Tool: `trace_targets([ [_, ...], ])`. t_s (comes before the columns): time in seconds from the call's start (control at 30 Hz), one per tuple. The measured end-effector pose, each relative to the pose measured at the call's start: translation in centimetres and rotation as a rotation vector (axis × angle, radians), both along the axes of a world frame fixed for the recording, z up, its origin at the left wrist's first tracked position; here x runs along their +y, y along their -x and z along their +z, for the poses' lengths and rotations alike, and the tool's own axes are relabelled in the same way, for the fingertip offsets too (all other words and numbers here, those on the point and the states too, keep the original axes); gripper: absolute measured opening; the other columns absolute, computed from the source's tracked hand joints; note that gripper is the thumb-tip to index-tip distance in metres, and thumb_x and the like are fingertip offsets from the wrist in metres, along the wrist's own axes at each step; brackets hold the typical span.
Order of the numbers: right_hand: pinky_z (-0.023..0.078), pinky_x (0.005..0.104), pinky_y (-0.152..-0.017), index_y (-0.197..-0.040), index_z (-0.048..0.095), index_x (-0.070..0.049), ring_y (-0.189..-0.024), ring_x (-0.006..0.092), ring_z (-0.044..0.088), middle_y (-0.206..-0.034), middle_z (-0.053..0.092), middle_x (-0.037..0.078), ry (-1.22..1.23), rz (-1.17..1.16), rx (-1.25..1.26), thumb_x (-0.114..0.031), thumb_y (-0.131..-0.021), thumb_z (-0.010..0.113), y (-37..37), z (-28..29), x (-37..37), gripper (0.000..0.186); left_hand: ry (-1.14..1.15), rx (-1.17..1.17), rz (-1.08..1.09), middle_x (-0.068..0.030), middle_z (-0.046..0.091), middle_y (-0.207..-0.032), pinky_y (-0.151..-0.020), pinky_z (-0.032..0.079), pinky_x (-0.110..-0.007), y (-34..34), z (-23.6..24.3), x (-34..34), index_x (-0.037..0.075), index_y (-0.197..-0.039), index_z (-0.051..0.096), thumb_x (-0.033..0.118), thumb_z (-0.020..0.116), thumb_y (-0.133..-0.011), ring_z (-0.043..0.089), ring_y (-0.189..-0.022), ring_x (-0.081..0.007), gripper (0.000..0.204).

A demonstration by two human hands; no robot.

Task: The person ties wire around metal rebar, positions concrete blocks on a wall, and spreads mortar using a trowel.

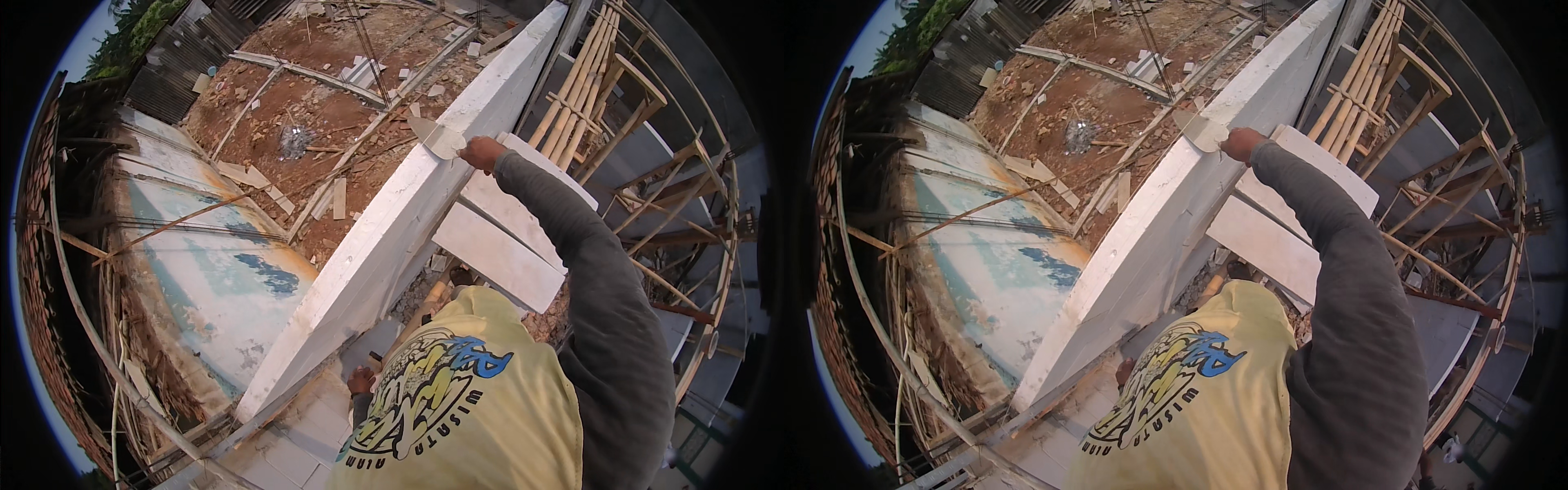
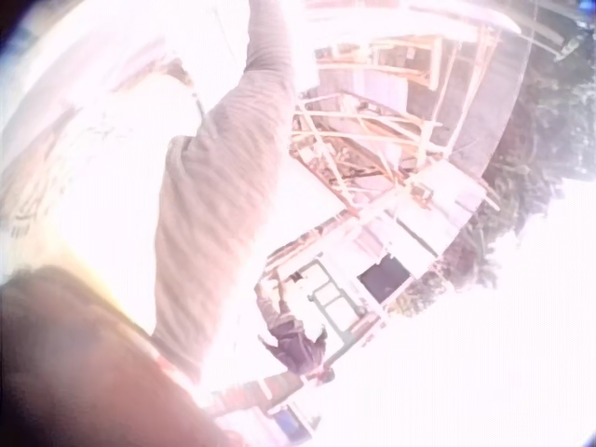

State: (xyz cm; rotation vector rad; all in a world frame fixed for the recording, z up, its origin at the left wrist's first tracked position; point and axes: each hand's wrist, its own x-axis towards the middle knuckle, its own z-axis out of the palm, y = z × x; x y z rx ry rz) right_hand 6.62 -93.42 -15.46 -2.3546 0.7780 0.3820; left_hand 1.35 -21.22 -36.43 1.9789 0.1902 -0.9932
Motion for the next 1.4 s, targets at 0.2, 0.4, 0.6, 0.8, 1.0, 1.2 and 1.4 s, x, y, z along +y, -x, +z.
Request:
trace_targets([
  [0.2, 0.053, 0.0393, -0.052, -0.091, 0.062, 0.011, -0.057, 0.0273, 0.065, -0.073, 0.064, 0.022, -0.103, 0.044, 0.006, -0.035, -0.092, 0.046, 0.5, 2.4, 3.0, 0.049, 0.258, 0.282, 0.482, -0.0026, 0.042, -0.074, -0.051, 0.036, -0.033, 1.6, -1.7, 2.0, 0.014, -0.081, 0.045, 0.033, 0.039, -0.091, 0.042, -0.066, -0.0195, 0.023],
  [0.4, 0.051, 0.0456, -0.076, -0.091, 0.061, 0.009, -0.08, 0.0357, 0.066, -0.087, 0.064, 0.028, 0.096, -0.427, -0.275, -0.029, -0.086, 0.049, 1.5, 2.8, -4.9, 0.04, 0.173, 0.075, -0.076, -0.0016, 0.038, -0.074, -0.051, 0.033, -0.033, 1.8, -2.7, 2.7, 0.016, -0.079, 0.042, 0.031, 0.039, -0.09, 0.038, -0.065, -0.0196, 0.019],
  [0.6, 0.047, 0.0481, -0.087, -0.099, 0.058, 0.007, -0.095, 0.0436, 0.061, -0.099, 0.062, 0.031, 0.198, 0.025, -0.042, -0.017, -0.08, 0.047, -2.2, 1.5, 0.5, 0.031, 0.135, -0.244, -0.291, -0.0086, 0.054, -0.086, -0.051, 0.043, -0.036, 2.4, -4.0, 5.1, 0.006, -0.092, 0.049, 0.029, 0.042, -0.092, 0.051, -0.069, -0.0203, 0.024],
  [0.8, 0.048, 0.046, -0.086, -0.098, 0.059, 0.006, -0.096, 0.0403, 0.062, -0.098, 0.064, 0.026, 0.281, 0.112, 0.028, -0.017, -0.082, 0.047, -1.4, 0.7, -0.4, 0.03, 0.159, -0.451, 0.028, -0.0083, 0.054, -0.068, -0.042, 0.04, -0.028, 2.2, -4.0, -1.6, -0.002, -0.087, 0.053, 0.011, 0.052, -0.09, 0.049, -0.053, -0.0154, 0.013],
  [1.0, 0.049, 0.047, -0.082, -0.094, 0.059, 0.005, -0.092, 0.0391, 0.063, -0.092, 0.065, 0.023, 0.445, 0.167, -0.123, -0.014, -0.082, 0.045, -1.9, -1.0, -1.4, 0.027, 0.015, -0.458, -0.254, -0.0108, 0.054, -0.078, -0.052, 0.044, -0.033, 2.4, -4.1, 0.9, 0.0, -0.086, 0.052, 0.016, 0.051, -0.087, 0.053, -0.066, -0.021, 0.016],
  [1.2, 0.05, 0.0465, -0.08, -0.095, 0.06, 0.002, -0.091, 0.0395, 0.062, -0.093, 0.065, 0.024, 0.485, 0.095, -0.168, -0.015, -0.079, 0.048, -1.4, 1.3, -3.0, 0.026, -0.298, -0.661, -0.985, -0.0176, 0.054, -0.104, -0.066, 0.044, -0.043, 3.7, -1.2, 1.0, 0.004, -0.101, 0.052, 0.023, 0.048, -0.081, 0.051, -0.087, -0.0279, 0.027],
  [1.4, 0.05, 0.0447, -0.081, -0.097, 0.061, 0.003, -0.092, 0.0392, 0.062, -0.094, 0.065, 0.023, 0.478, 0.287, -0.036, -0.015, -0.076, 0.051, -1.1, 0.2, -3.3, 0.03, 0.126, -0.141, 0.027, -0.015, 0.051, -0.095, -0.062, 0.041, -0.041, 5.5, -3.8, 1.3, 0.005, -0.096, 0.05, 0.025, 0.046, -0.084, 0.047, -0.081, -0.0261, 0.024],
])
